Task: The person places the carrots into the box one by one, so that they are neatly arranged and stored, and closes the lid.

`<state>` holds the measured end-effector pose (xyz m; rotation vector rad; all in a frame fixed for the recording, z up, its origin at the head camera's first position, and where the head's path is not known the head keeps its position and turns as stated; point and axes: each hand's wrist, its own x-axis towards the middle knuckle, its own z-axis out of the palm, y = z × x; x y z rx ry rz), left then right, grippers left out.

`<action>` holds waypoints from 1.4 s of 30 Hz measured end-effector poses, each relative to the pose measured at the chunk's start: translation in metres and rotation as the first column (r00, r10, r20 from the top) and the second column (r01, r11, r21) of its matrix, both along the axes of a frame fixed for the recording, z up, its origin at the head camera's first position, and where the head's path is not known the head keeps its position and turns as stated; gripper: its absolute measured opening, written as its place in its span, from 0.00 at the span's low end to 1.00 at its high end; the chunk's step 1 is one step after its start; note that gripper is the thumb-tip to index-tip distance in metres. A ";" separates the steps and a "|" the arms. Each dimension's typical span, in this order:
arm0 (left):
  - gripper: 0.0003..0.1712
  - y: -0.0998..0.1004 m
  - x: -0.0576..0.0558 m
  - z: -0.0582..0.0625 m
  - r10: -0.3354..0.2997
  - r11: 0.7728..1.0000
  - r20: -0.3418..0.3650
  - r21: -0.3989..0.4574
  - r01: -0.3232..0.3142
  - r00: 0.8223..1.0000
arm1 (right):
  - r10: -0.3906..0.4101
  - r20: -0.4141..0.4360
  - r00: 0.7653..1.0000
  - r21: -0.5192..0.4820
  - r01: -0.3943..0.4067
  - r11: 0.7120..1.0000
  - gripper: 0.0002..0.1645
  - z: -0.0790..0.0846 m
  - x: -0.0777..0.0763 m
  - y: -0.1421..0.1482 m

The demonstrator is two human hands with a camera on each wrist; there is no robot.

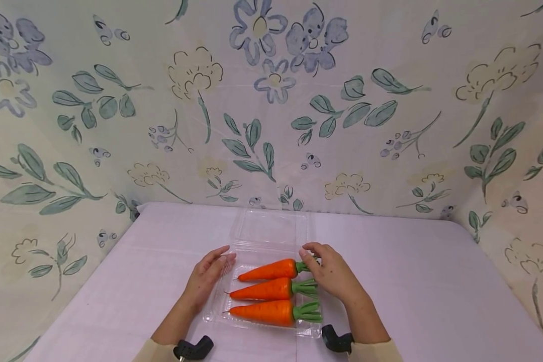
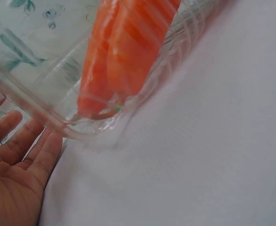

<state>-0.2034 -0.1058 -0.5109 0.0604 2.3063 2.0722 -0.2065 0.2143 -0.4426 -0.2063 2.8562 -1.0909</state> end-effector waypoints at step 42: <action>0.34 -0.007 0.001 0.007 -0.181 0.980 0.014 0.082 0.180 0.983 | -0.030 0.030 0.999 -0.061 0.032 0.998 0.36 0.004 0.002 0.001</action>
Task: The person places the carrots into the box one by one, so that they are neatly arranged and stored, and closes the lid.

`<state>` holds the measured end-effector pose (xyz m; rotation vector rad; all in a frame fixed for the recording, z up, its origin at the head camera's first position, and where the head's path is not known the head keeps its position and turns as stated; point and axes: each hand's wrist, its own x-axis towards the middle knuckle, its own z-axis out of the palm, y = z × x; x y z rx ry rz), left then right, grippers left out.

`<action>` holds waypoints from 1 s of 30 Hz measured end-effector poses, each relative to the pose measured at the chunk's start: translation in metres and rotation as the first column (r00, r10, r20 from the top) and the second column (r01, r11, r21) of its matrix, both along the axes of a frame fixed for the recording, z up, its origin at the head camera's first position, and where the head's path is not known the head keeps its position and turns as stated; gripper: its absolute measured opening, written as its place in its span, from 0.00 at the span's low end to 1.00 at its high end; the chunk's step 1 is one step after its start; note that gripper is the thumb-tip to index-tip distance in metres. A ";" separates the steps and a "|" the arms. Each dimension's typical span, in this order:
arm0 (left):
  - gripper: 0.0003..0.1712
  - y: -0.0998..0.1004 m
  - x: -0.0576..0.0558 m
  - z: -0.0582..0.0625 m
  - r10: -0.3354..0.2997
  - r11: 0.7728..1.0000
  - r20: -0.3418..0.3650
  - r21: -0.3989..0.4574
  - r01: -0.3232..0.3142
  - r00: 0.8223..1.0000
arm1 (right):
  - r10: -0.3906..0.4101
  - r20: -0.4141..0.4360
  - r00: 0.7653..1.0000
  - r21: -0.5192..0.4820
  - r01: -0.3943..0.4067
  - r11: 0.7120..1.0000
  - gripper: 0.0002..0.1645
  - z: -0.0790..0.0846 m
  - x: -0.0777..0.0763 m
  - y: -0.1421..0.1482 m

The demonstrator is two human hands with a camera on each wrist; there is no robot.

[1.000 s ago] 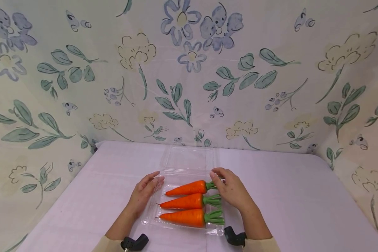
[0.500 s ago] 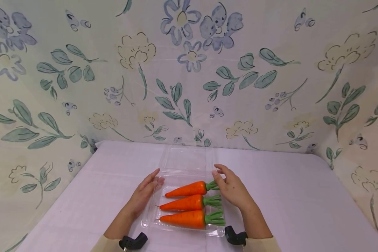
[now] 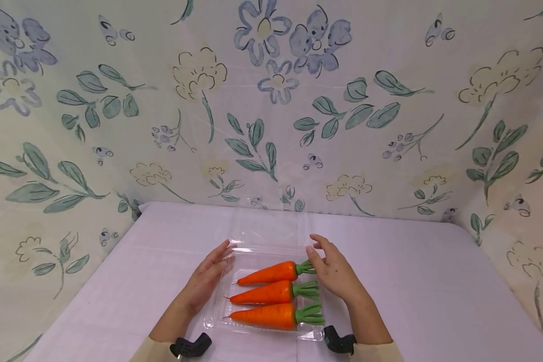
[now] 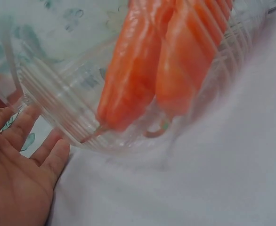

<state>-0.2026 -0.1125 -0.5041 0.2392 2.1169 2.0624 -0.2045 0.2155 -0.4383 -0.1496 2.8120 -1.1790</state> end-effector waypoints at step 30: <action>0.38 0.000 -0.002 -0.002 0.010 0.990 -0.011 0.140 -0.009 1.000 | 0.008 -0.059 0.998 -0.110 -0.014 0.994 0.37 -0.003 -0.001 -0.002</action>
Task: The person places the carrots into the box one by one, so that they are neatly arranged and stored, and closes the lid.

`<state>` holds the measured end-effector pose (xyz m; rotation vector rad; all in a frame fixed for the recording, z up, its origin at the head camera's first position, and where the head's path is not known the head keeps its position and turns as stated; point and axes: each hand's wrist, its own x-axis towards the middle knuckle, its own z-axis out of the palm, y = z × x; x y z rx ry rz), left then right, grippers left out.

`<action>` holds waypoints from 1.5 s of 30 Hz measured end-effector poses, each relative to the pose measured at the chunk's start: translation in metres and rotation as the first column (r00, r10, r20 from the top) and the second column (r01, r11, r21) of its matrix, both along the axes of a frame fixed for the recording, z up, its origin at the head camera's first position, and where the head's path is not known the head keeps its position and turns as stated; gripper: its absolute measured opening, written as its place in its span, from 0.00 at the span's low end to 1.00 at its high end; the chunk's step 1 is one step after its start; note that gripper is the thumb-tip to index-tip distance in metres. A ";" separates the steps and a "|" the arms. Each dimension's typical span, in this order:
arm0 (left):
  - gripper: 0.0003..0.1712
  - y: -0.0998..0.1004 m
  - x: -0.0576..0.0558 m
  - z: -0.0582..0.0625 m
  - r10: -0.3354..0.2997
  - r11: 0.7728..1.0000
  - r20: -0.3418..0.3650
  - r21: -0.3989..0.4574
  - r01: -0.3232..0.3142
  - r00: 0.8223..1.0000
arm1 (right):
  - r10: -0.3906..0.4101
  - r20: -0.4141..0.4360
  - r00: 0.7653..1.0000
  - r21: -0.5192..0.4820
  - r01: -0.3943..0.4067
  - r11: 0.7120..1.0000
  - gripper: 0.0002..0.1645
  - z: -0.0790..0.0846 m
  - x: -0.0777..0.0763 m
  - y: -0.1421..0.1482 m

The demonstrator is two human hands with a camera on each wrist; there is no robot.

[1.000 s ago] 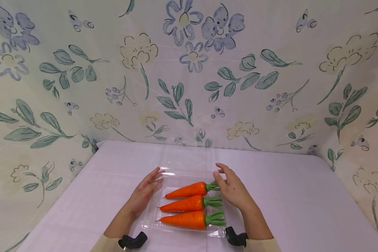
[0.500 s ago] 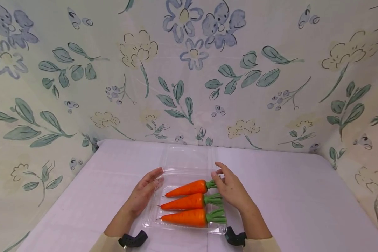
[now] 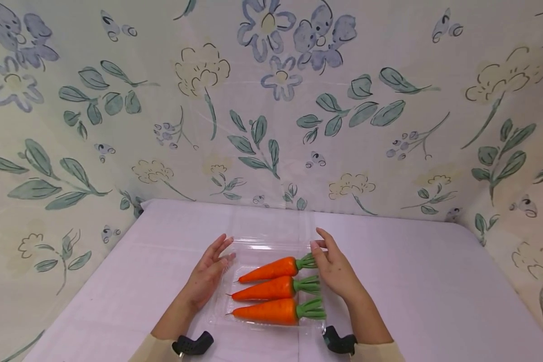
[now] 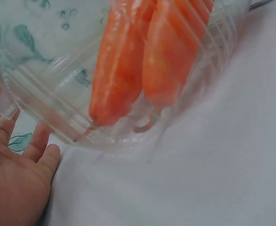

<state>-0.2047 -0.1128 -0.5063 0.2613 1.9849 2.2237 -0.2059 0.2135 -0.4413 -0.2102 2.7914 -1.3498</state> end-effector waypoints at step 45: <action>0.19 0.011 0.002 -0.002 0.275 0.951 -0.093 -0.118 -0.285 0.957 | 0.050 0.122 0.991 -0.049 -0.045 0.998 0.20 0.016 0.004 0.025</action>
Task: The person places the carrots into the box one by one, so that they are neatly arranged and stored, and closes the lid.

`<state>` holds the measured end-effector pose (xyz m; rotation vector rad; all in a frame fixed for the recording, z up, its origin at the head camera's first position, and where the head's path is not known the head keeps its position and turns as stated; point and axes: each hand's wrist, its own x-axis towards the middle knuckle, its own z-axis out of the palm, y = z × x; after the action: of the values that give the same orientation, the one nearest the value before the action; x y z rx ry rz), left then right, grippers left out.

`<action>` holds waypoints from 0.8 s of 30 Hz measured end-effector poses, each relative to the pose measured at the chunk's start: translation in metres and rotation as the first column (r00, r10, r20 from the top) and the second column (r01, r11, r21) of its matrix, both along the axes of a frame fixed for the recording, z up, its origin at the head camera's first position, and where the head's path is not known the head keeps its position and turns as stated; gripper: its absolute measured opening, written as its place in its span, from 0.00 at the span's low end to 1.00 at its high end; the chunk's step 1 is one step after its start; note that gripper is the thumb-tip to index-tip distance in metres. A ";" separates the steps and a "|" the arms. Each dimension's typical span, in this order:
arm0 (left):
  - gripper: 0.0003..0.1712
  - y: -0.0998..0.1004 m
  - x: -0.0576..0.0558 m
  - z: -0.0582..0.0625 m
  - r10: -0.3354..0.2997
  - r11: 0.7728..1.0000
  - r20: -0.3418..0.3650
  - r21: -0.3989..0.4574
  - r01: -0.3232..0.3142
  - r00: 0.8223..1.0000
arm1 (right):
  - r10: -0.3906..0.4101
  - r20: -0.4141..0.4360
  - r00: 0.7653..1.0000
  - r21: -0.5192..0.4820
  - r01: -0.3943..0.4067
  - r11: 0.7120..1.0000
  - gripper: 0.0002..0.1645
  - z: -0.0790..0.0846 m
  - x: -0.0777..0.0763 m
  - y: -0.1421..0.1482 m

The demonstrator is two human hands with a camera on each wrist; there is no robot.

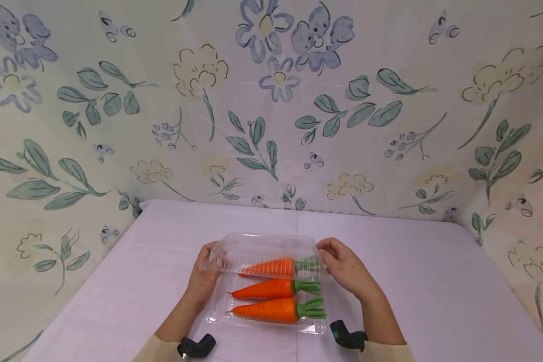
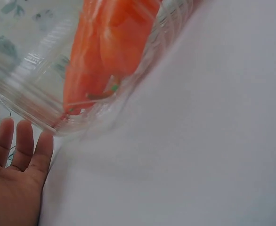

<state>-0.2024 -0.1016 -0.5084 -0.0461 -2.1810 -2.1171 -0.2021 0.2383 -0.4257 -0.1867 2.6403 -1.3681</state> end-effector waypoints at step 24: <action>0.23 -0.004 0.002 0.002 -0.012 0.998 0.025 0.063 0.010 1.000 | -0.072 -0.007 0.997 0.179 0.072 0.981 0.17 -0.004 -0.002 -0.010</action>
<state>-0.2004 -0.1058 -0.5068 -0.0260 -2.1316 -2.2024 -0.2040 0.2283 -0.4296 -0.0690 2.7771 -1.1411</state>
